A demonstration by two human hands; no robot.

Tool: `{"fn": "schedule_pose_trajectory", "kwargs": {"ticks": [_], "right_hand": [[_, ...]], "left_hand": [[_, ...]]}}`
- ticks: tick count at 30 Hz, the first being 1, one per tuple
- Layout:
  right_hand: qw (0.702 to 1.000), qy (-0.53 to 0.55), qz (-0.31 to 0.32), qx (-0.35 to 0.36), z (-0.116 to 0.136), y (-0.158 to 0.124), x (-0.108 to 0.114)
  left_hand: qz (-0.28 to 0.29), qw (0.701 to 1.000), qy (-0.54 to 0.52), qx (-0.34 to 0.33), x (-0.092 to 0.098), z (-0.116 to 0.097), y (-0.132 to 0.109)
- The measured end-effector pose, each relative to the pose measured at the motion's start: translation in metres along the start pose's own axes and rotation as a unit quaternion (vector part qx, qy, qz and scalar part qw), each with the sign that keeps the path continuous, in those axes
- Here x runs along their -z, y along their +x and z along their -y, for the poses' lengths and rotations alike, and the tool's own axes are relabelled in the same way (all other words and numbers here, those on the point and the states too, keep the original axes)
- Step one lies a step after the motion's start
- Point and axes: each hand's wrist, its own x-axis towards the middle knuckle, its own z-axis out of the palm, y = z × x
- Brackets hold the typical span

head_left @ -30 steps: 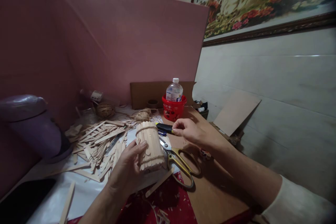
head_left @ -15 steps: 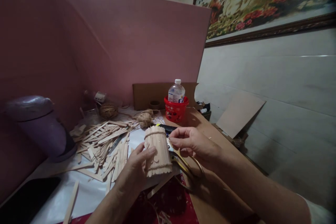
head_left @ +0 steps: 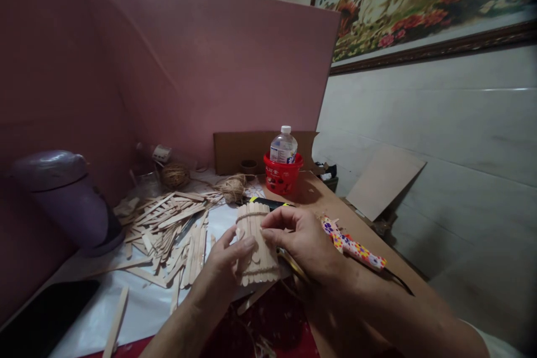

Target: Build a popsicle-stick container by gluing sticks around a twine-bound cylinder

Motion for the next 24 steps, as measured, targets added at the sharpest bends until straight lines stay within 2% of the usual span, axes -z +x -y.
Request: {"fn": "schedule_pose_trajectory", "kwargs": {"ticks": [5,9,13,18,24], "right_hand": [[0.995,-0.069,-0.039,0.064,-0.003,-0.008,-0.005],[0.988,-0.108,-0.04,0.107,-0.005,-0.01,-0.007],[0.974,-0.153,-0.05,0.162,-0.008,-0.013,-0.005],[0.962,-0.203,-0.074,0.169,-0.01,-0.021,-0.004],[0.946,-0.252,-0.074,0.191,-0.01,-0.028,-0.005]], "left_hand": [[-0.007,1.0,0.009,0.006,-0.003,-0.003,-0.005],[-0.006,1.0,0.014,-0.004,-0.001,-0.002,-0.003],[-0.014,1.0,0.002,0.013,0.002,-0.002,0.0],[-0.024,1.0,0.001,-0.003,-0.001,-0.003,-0.003],[-0.048,0.999,0.003,-0.026,0.0,0.001,-0.002]]}}
